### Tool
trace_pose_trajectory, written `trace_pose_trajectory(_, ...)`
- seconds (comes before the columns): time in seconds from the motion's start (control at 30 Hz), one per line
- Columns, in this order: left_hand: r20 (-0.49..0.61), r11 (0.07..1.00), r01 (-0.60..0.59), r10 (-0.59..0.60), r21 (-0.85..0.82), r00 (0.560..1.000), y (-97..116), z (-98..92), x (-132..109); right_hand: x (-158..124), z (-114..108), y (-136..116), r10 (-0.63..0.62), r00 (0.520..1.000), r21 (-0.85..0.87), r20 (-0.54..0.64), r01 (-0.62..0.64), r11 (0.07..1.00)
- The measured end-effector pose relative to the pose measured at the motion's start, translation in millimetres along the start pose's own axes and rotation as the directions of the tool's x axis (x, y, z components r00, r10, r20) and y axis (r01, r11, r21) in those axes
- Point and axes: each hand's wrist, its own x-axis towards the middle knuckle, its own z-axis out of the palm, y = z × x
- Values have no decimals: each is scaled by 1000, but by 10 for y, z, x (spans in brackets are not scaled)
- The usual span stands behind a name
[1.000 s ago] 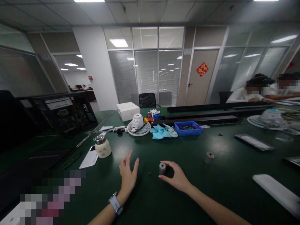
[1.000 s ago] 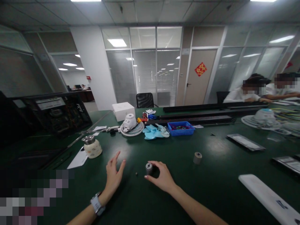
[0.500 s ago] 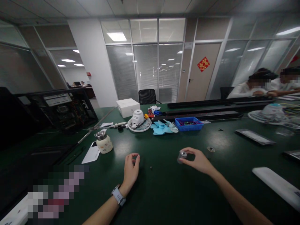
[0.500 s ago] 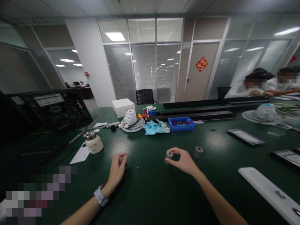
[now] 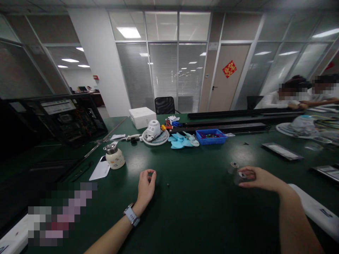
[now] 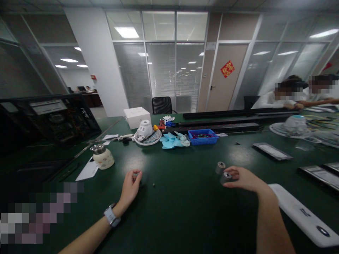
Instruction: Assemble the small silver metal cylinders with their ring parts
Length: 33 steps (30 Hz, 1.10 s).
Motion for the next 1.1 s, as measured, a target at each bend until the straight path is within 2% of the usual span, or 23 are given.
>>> trace_pose_trajectory(0.07,-4,1000,10,-10,-3,1000,-6,4,2,-128,34,-261,-130,967,-168,-219,94,981)
trace_pose_trajectory(0.13,0,1000,21,-21,-8,1000,-5,7,2,-212,248,-625,-335,869,-300,-365,231,926)
trace_pose_trajectory(0.2,4,1000,25,-25,-14,1000,3,7,0,-220,660,-1005,-517,796,-307,-315,429,849)
trace_pose_trajectory(0.23,4,1000,25,-25,-16,1000,9,6,-2,-194,920,-1167,-576,783,-262,-236,519,813)
trace_pose_trajectory(0.27,2,1000,26,-26,-16,1000,15,5,-3,-151,1194,-1295,-619,776,-205,-125,590,781)
trace_pose_trajectory(0.33,-7,1000,25,-25,-15,1000,24,3,-5,-36,1716,-1433,-621,773,-131,128,634,762)
trace_pose_trajectory(0.37,-12,1000,22,-23,-16,1000,25,3,-6,24,1936,-1449,-598,782,-128,176,621,773)
trace_pose_trajectory(0.43,-18,1000,15,-15,-24,1000,22,5,-6,123,2265,-1419,-546,823,-172,158,567,805)
trace_pose_trajectory(0.53,-7,999,7,-8,-48,1000,12,9,-6,185,2488,-1357,-509,860,-255,37,500,827)
trace_pose_trajectory(0.6,1,999,10,-10,-50,1000,7,9,-7,175,2476,-1342,-521,853,-277,23,506,817)
trace_pose_trajectory(0.67,7,999,19,-18,-39,1000,4,5,-8,147,2320,-1317,-548,836,-255,5,531,808)
trace_pose_trajectory(0.77,26,999,37,-37,-36,999,-4,-5,-2,96,1803,-1141,-606,785,-226,-130,572,789)
trace_pose_trajectory(0.87,41,997,60,-58,-40,997,-13,-10,12,20,1125,-724,-623,689,-306,-370,542,782)
trace_pose_trajectory(0.97,30,997,62,-60,-50,998,-19,-6,21,-50,624,-186,-516,611,-339,-600,391,856)
trace_pose_trajectory(1.03,23,997,55,-54,-58,998,-23,0,23,-67,470,122,-454,611,-343,-649,297,891)
trace_pose_trajectory(1.1,23,997,53,-52,-59,998,-32,6,24,-65,428,326,-409,652,-358,-639,219,908)
